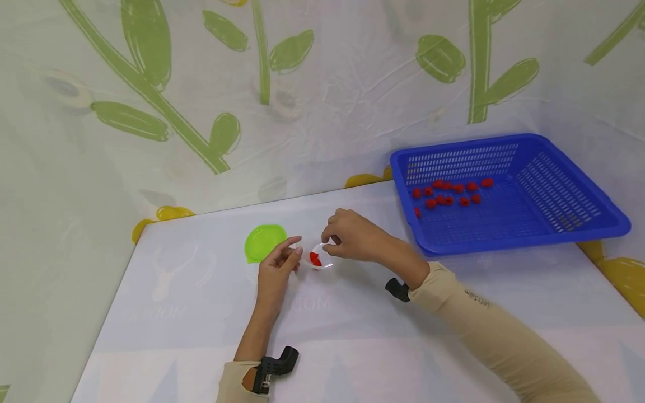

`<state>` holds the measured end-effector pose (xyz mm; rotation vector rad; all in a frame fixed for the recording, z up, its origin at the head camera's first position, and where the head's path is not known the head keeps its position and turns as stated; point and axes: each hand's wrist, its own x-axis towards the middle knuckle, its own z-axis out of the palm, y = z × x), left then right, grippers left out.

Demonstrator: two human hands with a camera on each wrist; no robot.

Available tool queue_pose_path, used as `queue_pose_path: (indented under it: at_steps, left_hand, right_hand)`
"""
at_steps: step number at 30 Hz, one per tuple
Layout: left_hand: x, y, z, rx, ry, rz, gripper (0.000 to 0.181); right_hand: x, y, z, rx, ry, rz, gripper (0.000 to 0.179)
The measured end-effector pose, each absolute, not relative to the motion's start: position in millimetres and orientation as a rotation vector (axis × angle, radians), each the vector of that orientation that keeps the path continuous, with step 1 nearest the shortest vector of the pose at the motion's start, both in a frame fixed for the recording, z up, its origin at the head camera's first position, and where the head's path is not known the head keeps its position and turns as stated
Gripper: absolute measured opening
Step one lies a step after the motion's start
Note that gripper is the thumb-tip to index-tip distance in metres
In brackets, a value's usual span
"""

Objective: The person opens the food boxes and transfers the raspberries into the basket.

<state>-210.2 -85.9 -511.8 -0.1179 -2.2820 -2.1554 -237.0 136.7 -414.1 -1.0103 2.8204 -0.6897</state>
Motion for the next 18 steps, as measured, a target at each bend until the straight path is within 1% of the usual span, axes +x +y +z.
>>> queue_pose_path:
  at_steps: [5,11,18]
  left_hand:
    - [-211.8,-84.5,-511.7,-0.120,-2.282,-2.162,0.029]
    - [-212.7,-84.7,-509.4,-0.104,-2.294,-2.171,0.032]
    - [-203.4,-85.4,-485.1,-0.114,-2.292,-2.196,0.030]
  right_hand:
    - [-241.3,127.0,-425.1,-1.087,2.844,-0.667,0.003]
    - [-244.8,114.5,-433.7,-1.108,2.836,-0.616,0.002]
    - [-247.0,99.2,-439.1,-1.069,2.813,-0.445,0.013]
